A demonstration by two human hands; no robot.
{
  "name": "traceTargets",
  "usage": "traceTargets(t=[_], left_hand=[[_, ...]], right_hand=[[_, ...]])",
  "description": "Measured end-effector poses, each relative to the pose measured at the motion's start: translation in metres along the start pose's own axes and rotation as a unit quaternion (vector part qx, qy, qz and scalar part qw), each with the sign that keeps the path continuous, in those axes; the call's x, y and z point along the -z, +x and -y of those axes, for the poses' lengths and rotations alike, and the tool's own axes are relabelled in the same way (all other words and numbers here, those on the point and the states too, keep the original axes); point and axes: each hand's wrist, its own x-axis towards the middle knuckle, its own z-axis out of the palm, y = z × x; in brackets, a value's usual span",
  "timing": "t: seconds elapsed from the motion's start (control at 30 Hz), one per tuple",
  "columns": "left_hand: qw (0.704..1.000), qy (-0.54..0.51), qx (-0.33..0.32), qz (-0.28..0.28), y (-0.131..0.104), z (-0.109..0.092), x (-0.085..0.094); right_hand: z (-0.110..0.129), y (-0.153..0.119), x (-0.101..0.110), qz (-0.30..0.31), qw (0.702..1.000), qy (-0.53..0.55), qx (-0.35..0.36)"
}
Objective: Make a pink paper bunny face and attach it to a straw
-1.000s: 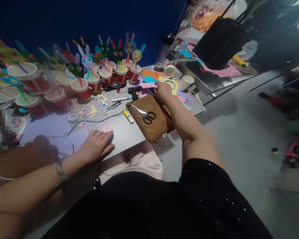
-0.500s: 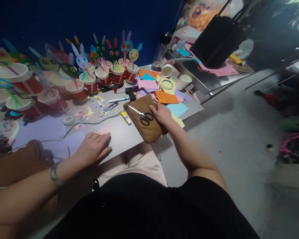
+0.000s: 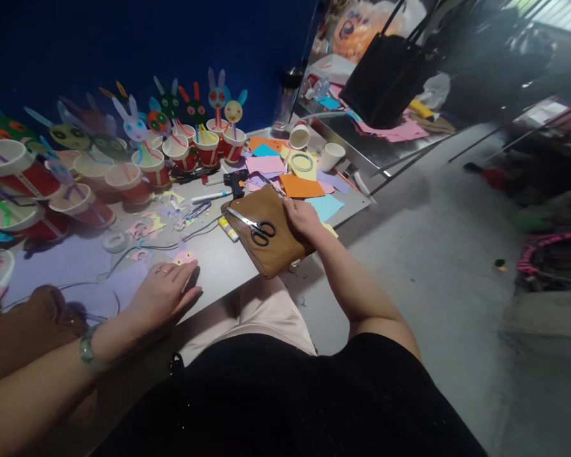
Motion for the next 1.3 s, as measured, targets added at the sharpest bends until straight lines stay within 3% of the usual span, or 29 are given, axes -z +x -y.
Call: traceTargets(t=[0.07, 0.2, 0.4, 0.57, 0.63, 0.8, 0.93, 1.2, 1.3], left_hand=[[1.000, -0.001, 0.001, 0.000, 0.000, 0.000, -0.001], [1.000, 0.000, 0.005, 0.012, 0.000, 0.000, 0.000], [1.000, 0.003, 0.006, 0.010, 0.001, 0.000, 0.001], [1.000, -0.003, 0.007, 0.009, 0.000, 0.000, -0.001], [1.000, -0.005, 0.009, 0.012, 0.000, 0.000, -0.001], [0.999, -0.021, 0.025, 0.034, 0.001, -0.001, 0.001], [0.998, -0.035, 0.025, 0.038, 0.002, -0.001, 0.001], [0.999, -0.013, 0.023, 0.042, 0.002, -0.001, 0.002], [0.999, -0.010, 0.019, 0.042, 0.002, -0.002, 0.003]], right_hand=[[-0.009, 0.012, 0.002, -0.023, 0.999, -0.026, -0.018], [-0.020, 0.037, -0.001, -0.131, 0.989, -0.074, -0.005], [-0.028, 0.085, 0.000, -0.078, 0.995, -0.044, 0.037], [-0.038, 0.116, 0.019, -0.207, 0.977, 0.052, -0.016], [-0.039, 0.121, 0.029, -0.228, 0.970, 0.069, -0.039], [-0.028, 0.117, 0.052, -0.216, 0.973, 0.047, -0.070], [-0.019, 0.114, 0.056, -0.191, 0.979, 0.024, -0.072], [0.008, 0.126, 0.025, -0.080, 0.996, -0.032, -0.036], [0.024, 0.135, 0.013, -0.068, 0.996, -0.064, 0.002]])
